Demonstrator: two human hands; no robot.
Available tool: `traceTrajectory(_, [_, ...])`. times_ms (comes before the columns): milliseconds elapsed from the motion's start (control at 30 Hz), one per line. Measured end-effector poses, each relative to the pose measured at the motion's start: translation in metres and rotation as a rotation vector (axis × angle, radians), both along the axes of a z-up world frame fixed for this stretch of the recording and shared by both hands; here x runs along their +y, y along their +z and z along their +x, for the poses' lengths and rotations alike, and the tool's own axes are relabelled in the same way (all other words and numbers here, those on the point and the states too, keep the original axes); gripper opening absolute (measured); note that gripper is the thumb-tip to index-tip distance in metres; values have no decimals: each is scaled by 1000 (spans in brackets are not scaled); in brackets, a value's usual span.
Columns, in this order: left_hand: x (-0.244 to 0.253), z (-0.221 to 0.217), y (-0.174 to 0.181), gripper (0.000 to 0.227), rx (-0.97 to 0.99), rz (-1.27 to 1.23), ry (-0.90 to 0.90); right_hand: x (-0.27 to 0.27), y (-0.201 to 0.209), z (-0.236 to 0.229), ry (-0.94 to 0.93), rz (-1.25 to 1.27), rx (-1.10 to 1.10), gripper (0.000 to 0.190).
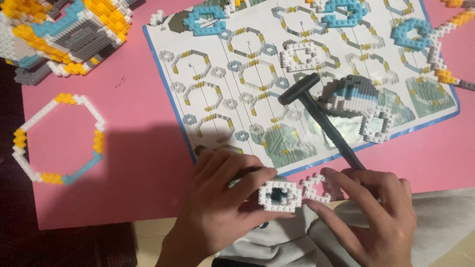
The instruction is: Assembling a 3D model using plastic connector blocks and a toy hammer according to instructions.
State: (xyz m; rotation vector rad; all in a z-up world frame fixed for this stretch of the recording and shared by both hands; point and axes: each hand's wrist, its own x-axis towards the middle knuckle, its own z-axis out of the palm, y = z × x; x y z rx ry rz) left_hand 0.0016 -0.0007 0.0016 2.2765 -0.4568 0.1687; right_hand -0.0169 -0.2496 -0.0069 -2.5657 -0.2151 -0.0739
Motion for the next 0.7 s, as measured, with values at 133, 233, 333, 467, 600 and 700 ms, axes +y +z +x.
traceTrajectory(133, [1, -1, -3, 69, 21, -14, -11, 3, 2, 1, -11, -13, 22, 65])
traceTrajectory(233, [2, 1, -1, 65, 27, -6, -18, 5, 3, -1, -29, 2, 33, 63])
traceTrajectory(333, [4, 4, 4, 68, 6, -42, -35, 2, -1, -3, -25, -44, 26, 62])
traceTrajectory(467, [5, 4, 2, 59, 34, -37, -36, 2, -1, -3, -30, -46, 37, 62])
traceTrajectory(600, [16, 3, 13, 54, 73, -114, -81, 1, -2, -3, -36, -49, 41, 59])
traceTrajectory(700, [34, 5, 18, 61, 116, -135, -128, 1, -4, -3, -52, -36, 53, 58])
